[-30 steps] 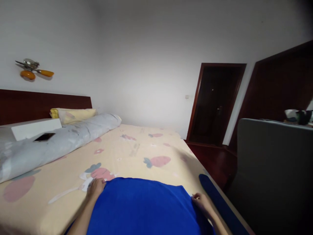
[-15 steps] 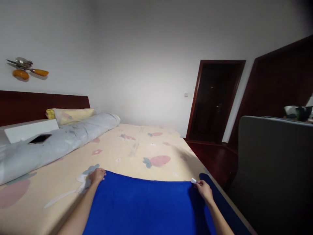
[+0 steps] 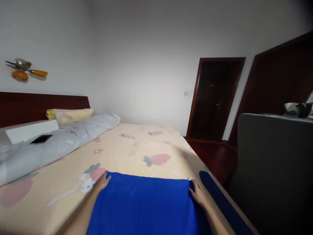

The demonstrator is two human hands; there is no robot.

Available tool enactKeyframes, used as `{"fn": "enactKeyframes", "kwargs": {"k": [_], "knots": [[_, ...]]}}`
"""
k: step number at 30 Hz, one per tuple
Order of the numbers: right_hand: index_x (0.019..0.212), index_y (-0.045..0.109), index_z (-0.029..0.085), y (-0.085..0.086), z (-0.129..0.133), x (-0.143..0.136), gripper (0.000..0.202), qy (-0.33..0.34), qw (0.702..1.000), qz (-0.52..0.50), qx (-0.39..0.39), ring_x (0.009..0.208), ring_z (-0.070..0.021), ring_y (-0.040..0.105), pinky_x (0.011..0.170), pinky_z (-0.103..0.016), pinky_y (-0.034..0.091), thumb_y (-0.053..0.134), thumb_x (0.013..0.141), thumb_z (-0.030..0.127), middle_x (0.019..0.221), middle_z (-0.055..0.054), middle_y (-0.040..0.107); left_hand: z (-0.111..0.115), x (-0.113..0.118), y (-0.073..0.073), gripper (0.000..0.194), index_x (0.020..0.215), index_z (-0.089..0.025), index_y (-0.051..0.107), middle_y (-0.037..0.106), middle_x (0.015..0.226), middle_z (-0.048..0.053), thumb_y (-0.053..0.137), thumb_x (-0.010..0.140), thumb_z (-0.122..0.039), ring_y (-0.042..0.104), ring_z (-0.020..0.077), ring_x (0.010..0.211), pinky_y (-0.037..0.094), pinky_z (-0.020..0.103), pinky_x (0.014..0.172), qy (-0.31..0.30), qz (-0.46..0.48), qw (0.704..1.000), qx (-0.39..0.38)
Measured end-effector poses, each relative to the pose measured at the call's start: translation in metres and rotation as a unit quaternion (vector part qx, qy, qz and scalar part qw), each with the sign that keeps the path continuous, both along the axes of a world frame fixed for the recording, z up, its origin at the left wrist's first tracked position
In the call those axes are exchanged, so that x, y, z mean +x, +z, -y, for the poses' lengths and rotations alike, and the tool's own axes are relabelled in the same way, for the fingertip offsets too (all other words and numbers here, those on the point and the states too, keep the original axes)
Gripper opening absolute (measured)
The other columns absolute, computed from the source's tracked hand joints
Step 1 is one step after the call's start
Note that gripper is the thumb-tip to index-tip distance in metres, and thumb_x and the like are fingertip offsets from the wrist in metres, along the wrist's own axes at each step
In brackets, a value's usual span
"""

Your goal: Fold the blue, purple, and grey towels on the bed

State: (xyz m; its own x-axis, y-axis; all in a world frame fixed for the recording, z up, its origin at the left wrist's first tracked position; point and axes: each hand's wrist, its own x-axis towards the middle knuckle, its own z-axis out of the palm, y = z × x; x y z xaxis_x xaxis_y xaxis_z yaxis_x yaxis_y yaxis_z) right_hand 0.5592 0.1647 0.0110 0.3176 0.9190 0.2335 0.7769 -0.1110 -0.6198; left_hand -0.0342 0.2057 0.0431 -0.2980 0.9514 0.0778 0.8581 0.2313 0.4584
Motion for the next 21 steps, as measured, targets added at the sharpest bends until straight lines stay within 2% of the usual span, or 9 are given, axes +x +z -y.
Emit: {"fn": "enactKeyframes", "kwargs": {"k": [3,6,8,11,14,15,17,19,21], "knots": [[0.130,0.051,0.007,-0.008,0.013,-0.016,0.058,0.011,0.999,0.036,0.025,0.136,-0.0299,0.041,0.112,-0.044,0.032,0.045,0.081,0.038,0.140,-0.020,0.052,0.024,0.006,-0.011,0.045,0.136,-0.016,0.050,0.037,0.152,0.018,0.039,0.096,-0.032,0.032,0.0316,0.142,0.028,0.060,0.109,0.001,-0.047,0.999,-0.027],[0.134,0.051,0.011,-0.011,0.030,-0.058,0.060,0.066,0.993,0.085,0.055,0.141,-0.0297,0.034,0.115,-0.047,0.027,0.043,0.087,0.047,0.146,-0.018,0.046,0.045,0.033,-0.016,0.053,0.147,-0.017,0.036,0.021,0.159,0.013,0.029,0.096,-0.033,0.014,0.0270,0.148,0.013,0.060,0.114,-0.017,-0.093,0.995,-0.011],[0.138,0.048,0.016,-0.009,0.045,-0.101,0.059,0.133,0.984,0.110,0.053,0.140,-0.0284,0.036,0.114,-0.049,0.030,0.038,0.091,0.051,0.147,-0.014,0.045,0.057,0.065,-0.017,0.056,0.150,-0.019,0.031,0.019,0.160,0.009,0.028,0.096,-0.034,0.012,0.0225,0.148,0.013,0.052,0.117,-0.070,-0.120,0.990,0.003],[0.143,0.042,0.024,-0.007,0.067,-0.170,0.060,0.221,0.970,0.099,0.017,0.142,-0.0266,0.031,0.114,-0.048,0.032,0.036,0.093,0.057,0.152,-0.009,0.037,0.077,0.124,-0.021,0.057,0.151,-0.023,0.027,0.019,0.160,0.005,0.025,0.095,-0.036,0.015,0.0211,0.147,0.019,0.048,0.116,-0.197,-0.143,0.970,0.008],[0.144,0.040,0.030,-0.008,0.085,-0.214,0.059,0.268,0.958,0.100,0.003,0.141,-0.0275,0.030,0.114,-0.048,0.032,0.038,0.092,0.059,0.153,-0.005,0.034,0.098,0.169,-0.028,0.057,0.150,-0.031,0.027,0.020,0.159,0.001,0.027,0.094,-0.044,0.017,0.0219,0.147,0.020,0.048,0.117,-0.285,-0.119,0.951,-0.014],[0.143,0.041,0.031,-0.010,0.090,-0.219,0.059,0.271,0.957,0.105,0.001,0.141,-0.0281,0.031,0.114,-0.049,0.032,0.039,0.092,0.060,0.152,-0.005,0.035,0.105,0.175,-0.031,0.058,0.150,-0.032,0.028,0.020,0.159,0.001,0.027,0.094,-0.046,0.017,0.0221,0.147,0.020,0.048,0.117,-0.288,-0.113,0.951,-0.021],[0.141,0.044,0.031,-0.014,0.097,-0.212,0.059,0.252,0.961,0.118,0.000,0.140,-0.0286,0.032,0.114,-0.050,0.032,0.040,0.091,0.061,0.151,-0.005,0.036,0.116,0.174,-0.037,0.059,0.150,-0.033,0.028,0.020,0.159,0.000,0.027,0.093,-0.049,0.018,0.0215,0.147,0.018,0.048,0.118,-0.254,-0.111,0.961,-0.026],[0.140,0.046,0.029,-0.020,0.105,-0.186,0.060,0.204,0.970,0.132,-0.003,0.140,-0.0289,0.034,0.114,-0.051,0.032,0.039,0.090,0.062,0.151,-0.006,0.037,0.124,0.153,-0.043,0.061,0.150,-0.031,0.028,0.020,0.159,0.001,0.025,0.093,-0.051,0.017,0.0210,0.147,0.016,0.048,0.118,-0.185,-0.125,0.974,-0.027],[0.139,0.049,0.030,-0.027,0.116,-0.146,0.060,0.142,0.979,0.148,-0.001,0.138,-0.0298,0.036,0.112,-0.053,0.034,0.041,0.088,0.061,0.150,-0.006,0.040,0.130,0.118,-0.049,0.063,0.150,-0.030,0.028,0.021,0.159,0.003,0.026,0.091,-0.052,0.017,0.0219,0.147,0.015,0.049,0.118,-0.113,-0.141,0.983,-0.032]]}}
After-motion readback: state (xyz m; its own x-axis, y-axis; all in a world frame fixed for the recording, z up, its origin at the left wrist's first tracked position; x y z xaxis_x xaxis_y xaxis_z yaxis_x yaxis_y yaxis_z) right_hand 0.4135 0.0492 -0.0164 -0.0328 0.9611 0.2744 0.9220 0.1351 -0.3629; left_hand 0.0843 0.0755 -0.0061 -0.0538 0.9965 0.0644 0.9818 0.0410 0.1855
